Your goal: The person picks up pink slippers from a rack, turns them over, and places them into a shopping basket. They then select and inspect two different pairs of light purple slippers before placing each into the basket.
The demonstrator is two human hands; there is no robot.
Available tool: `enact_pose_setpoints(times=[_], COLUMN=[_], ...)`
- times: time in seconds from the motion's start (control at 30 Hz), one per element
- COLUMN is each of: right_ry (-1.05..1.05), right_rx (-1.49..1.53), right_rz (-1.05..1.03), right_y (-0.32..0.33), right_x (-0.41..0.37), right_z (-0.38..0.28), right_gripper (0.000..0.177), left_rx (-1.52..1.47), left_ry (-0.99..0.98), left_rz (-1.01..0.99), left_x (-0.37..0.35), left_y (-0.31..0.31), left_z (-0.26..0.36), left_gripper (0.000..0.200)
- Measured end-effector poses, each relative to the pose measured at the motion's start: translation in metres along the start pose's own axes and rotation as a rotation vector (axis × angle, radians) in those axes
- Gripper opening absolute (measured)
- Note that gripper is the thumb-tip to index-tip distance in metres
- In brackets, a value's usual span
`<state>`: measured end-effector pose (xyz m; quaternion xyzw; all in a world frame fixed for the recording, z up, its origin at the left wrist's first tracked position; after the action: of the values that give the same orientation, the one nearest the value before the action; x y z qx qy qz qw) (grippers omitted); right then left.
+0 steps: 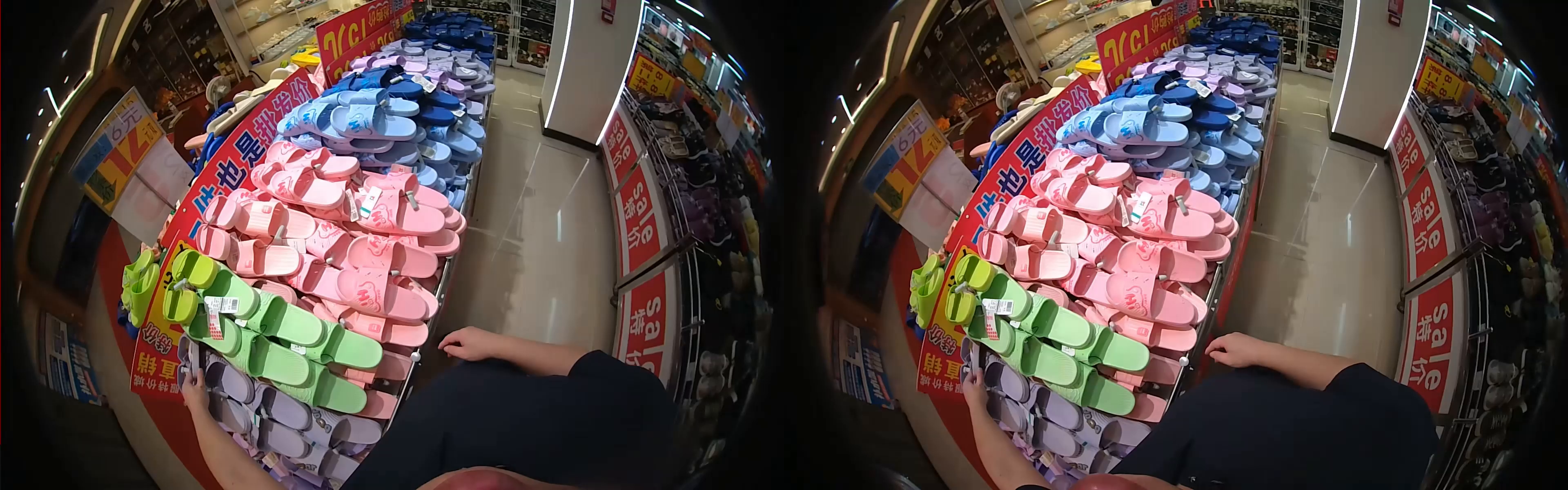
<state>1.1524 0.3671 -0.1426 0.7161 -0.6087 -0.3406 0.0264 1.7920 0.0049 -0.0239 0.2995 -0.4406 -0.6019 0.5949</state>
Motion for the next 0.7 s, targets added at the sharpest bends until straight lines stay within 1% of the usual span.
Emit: enact_pose_setpoints(times=[0.07, 0.1, 0.17, 0.3, 0.33, 0.4, 0.43, 0.47, 0.5, 0.57, 0.63, 0.7], right_ry=[0.06, 0.094, 0.089, 0.073, 0.089, 0.126, 0.186, 0.243, 0.302, 0.214, 0.158, 0.121], right_rx=[-0.032, -0.046, -0.046, -0.061, -0.068, -0.083, -0.082, -0.081, -0.078, -0.016, 0.015, 0.027], right_rz=[-0.005, -0.012, -0.021, -0.106, -0.106, -0.119, -0.083, -0.053, -0.029, -0.103, -0.18, -0.253], right_y=[0.004, 0.006, 0.01, 0.019, 0.023, 0.023, 0.024, 0.023, 0.024, 0.022, 0.02, 0.017], right_x=[0.011, 0.017, 0.029, 0.04, 0.042, 0.048, 0.055, 0.062, 0.066, 0.075, 0.081, 0.082], right_z=[-0.006, -0.01, -0.014, -0.035, -0.038, -0.043, -0.042, -0.036, -0.033, -0.03, -0.042, -0.054], right_gripper=[0.033, 0.034, 0.033, 0.033, 0.032, 0.03, 0.029, 0.029, 0.028, 0.028, 0.027, 0.027], left_rx=[0.08, 0.065, 0.042, 0.025, 0.112, 0.017, -0.027, 0.016, 0.063, 0.171, 0.216, -0.114], left_ry=[-0.047, -0.05, -0.061, -0.055, 0.0, -0.002, -0.001, -0.046, -0.086, -0.171, -0.222, 0.118], left_rz=[0.059, 0.103, 0.192, 0.343, 0.315, 0.417, 0.47, 0.494, 0.517, 0.557, 0.441, 0.398], left_x=[-0.004, -0.015, -0.037, -0.069, -0.08, -0.112, -0.129, -0.15, -0.173, -0.218, -0.251, -0.269], left_y=[0.003, 0.008, 0.016, 0.035, 0.046, 0.052, 0.055, 0.049, 0.04, 0.029, -0.012, -0.046], left_z=[-0.01, -0.006, 0.022, 0.038, 0.057, 0.058, 0.063, 0.076, 0.103, 0.148, 0.137, 0.113], left_gripper=[0.042, 0.041, 0.04, 0.039, 0.038, 0.037, 0.037, 0.035, 0.034, 0.034, 0.035, 0.038])
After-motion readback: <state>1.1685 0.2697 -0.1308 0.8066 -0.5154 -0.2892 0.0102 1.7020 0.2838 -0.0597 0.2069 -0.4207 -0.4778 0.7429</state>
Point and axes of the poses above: each hand's wrist, its own x-axis towards the middle knuckle, its own y-axis out of the back of the hand, z = x × y, the point moved 8 cm from there along x, towards the middle knuckle, and after that the axes turned 11 degrees about -y, right-handed, at the moved point
